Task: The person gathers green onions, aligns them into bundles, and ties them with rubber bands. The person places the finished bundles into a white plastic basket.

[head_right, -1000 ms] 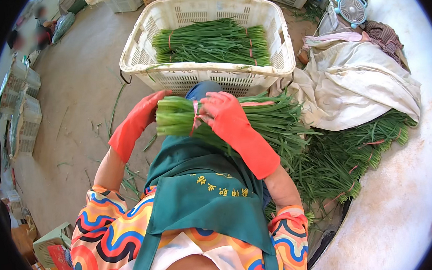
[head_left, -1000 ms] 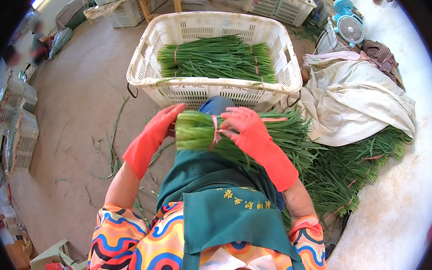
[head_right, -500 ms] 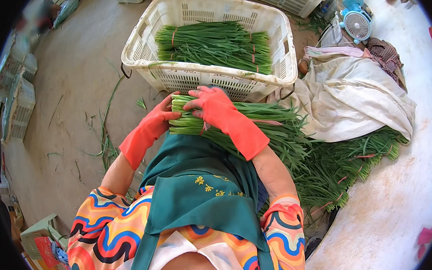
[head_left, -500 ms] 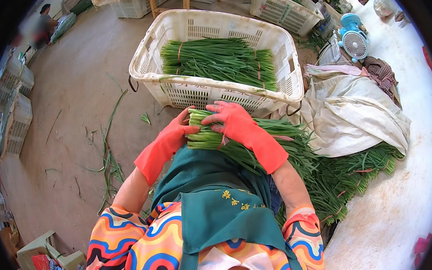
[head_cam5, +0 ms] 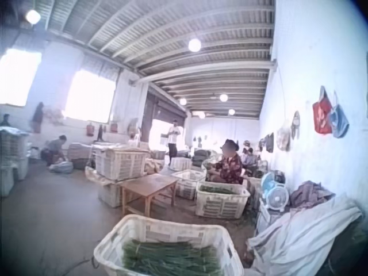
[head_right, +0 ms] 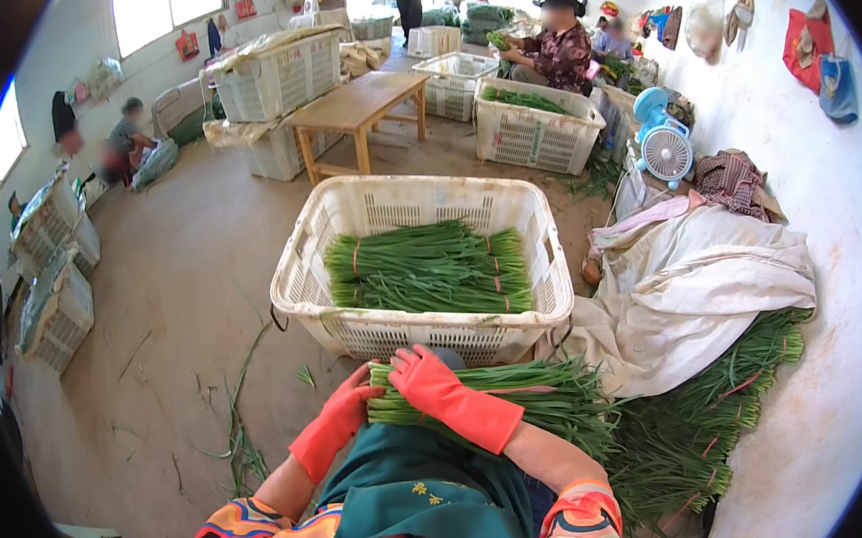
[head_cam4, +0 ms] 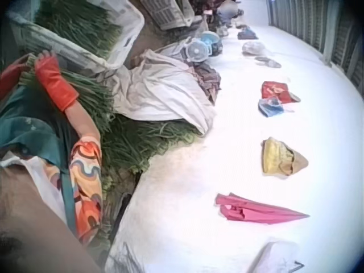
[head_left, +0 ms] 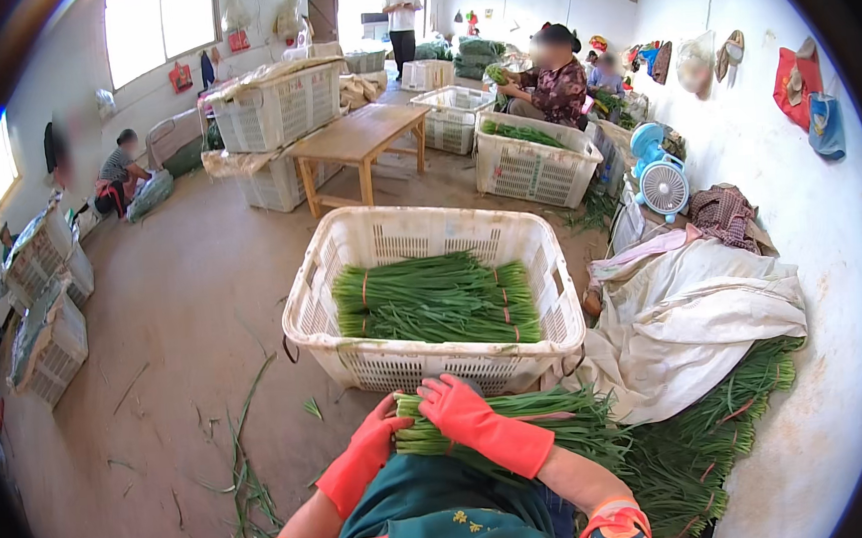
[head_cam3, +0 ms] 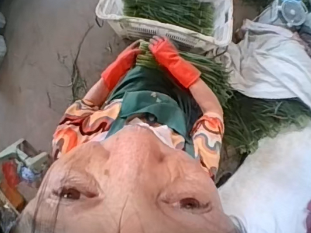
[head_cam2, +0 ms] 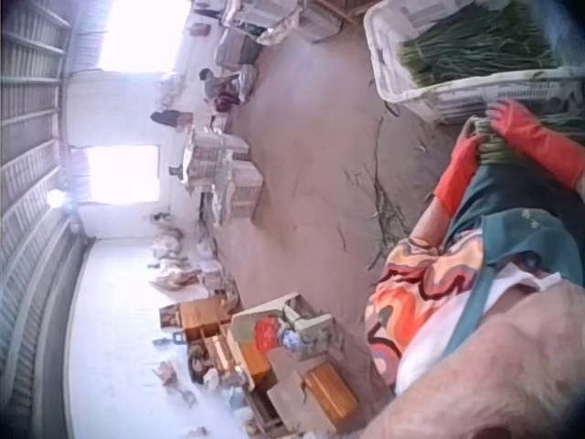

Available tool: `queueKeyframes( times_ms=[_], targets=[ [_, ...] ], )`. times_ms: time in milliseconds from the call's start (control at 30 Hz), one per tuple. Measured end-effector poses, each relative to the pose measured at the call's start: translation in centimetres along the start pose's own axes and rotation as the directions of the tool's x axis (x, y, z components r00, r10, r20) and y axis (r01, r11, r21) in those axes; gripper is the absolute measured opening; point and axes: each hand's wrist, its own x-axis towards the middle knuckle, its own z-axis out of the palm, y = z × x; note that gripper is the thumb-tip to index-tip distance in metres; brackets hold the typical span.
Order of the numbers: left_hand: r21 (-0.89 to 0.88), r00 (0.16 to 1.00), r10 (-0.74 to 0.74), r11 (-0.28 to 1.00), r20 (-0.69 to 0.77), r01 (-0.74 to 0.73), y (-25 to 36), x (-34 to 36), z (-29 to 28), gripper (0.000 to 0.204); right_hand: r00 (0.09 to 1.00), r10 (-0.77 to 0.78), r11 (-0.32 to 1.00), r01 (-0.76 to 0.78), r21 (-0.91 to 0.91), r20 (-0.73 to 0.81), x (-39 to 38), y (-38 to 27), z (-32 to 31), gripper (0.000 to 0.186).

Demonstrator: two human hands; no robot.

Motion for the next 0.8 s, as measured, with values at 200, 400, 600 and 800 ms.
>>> queueKeyframes(
  times_ms=[200, 400, 600, 800],
  targets=[
    [0.013, 0.995, -0.027, 0.999, -0.099, 0.029, 0.1, -0.2, 0.2, 0.060, 0.969, 0.205, 0.793, -0.083, 0.603, -0.137, -0.8, 1.0, -1.8, 0.028],
    [0.159, 0.990, -0.042, 0.985, -0.137, 0.064, 0.8, -1.0, 0.9, 0.064, 0.895, 0.376, 0.806, -0.186, 0.562, -0.242, -6.6, -0.4, -0.6, 0.042],
    [0.915, 0.855, 0.445, 0.160, 0.268, -0.370, 5.2, -1.3, 4.0, 0.079, 0.911, 0.405, 0.703, -0.254, 0.664, -0.081, -7.5, 1.0, -0.5, 0.030],
    [0.824, 0.901, -0.140, -0.366, 0.412, -0.433, 6.9, 3.0, 6.8, 0.108, 0.934, 0.244, 0.969, -0.224, 0.103, -0.263, -5.8, 0.2, -2.1, 0.011]
  ],
)
